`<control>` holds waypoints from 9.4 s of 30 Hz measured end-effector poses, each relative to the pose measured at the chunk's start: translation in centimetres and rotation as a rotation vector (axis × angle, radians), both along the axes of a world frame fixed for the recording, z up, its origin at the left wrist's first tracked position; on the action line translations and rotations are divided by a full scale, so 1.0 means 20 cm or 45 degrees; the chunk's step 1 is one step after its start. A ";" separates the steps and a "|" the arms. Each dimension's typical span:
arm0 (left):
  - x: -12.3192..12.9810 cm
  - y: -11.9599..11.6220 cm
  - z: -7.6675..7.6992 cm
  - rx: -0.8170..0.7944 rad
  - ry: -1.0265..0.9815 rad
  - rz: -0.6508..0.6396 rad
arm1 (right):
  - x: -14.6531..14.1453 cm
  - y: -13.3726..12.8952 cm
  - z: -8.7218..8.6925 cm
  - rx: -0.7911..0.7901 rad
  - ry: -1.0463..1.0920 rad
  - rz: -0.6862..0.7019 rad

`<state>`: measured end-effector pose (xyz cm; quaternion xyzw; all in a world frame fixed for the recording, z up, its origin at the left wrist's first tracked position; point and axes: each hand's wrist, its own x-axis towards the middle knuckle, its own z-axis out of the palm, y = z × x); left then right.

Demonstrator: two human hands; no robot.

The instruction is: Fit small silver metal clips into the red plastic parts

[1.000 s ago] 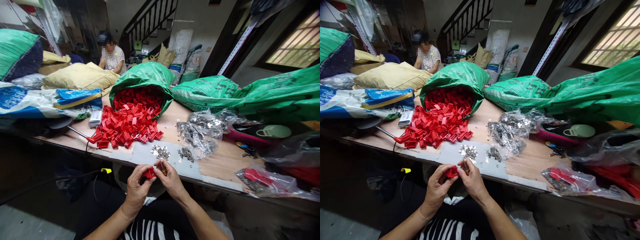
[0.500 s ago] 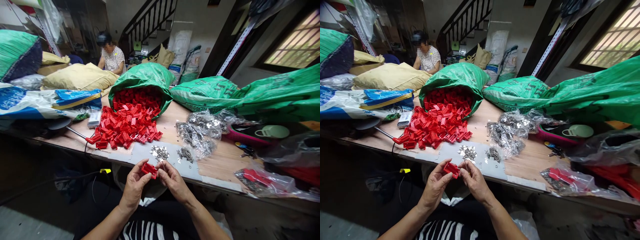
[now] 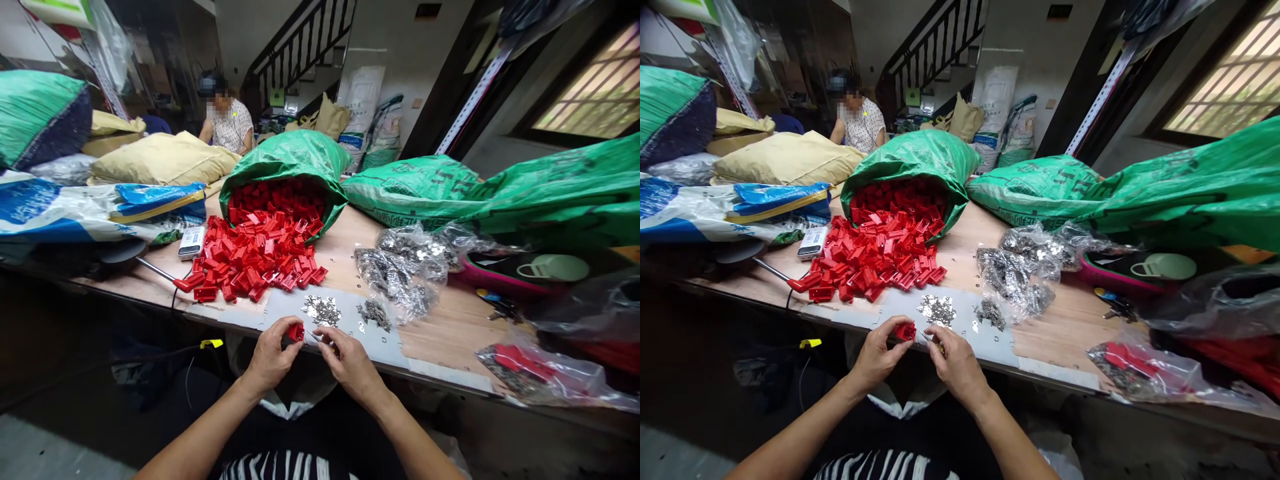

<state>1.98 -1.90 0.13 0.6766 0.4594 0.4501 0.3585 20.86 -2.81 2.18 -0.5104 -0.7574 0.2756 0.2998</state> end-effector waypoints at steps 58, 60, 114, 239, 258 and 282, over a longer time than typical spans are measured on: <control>0.05 -0.15 0.14 -1.051 -1.449 -0.175 | 0.00 -0.08 0.12 -0.231 0.188 0.235; 0.05 -0.16 0.14 -1.136 -1.579 -0.158 | -0.03 -0.09 0.14 -0.239 0.136 0.260; 0.01 -0.21 -0.24 -1.271 -1.232 0.390 | -0.03 0.47 0.03 0.137 -0.616 -0.152; 0.04 -0.28 0.03 -0.444 -0.767 0.094 | 0.01 0.09 0.01 0.070 -0.529 -0.213; 0.06 -0.23 0.00 -0.554 -0.980 0.161 | 0.03 0.16 0.01 -0.050 -0.154 -0.269; 0.08 -0.23 -0.02 -0.629 -1.037 0.194 | 0.19 0.11 0.00 0.029 -0.314 -0.295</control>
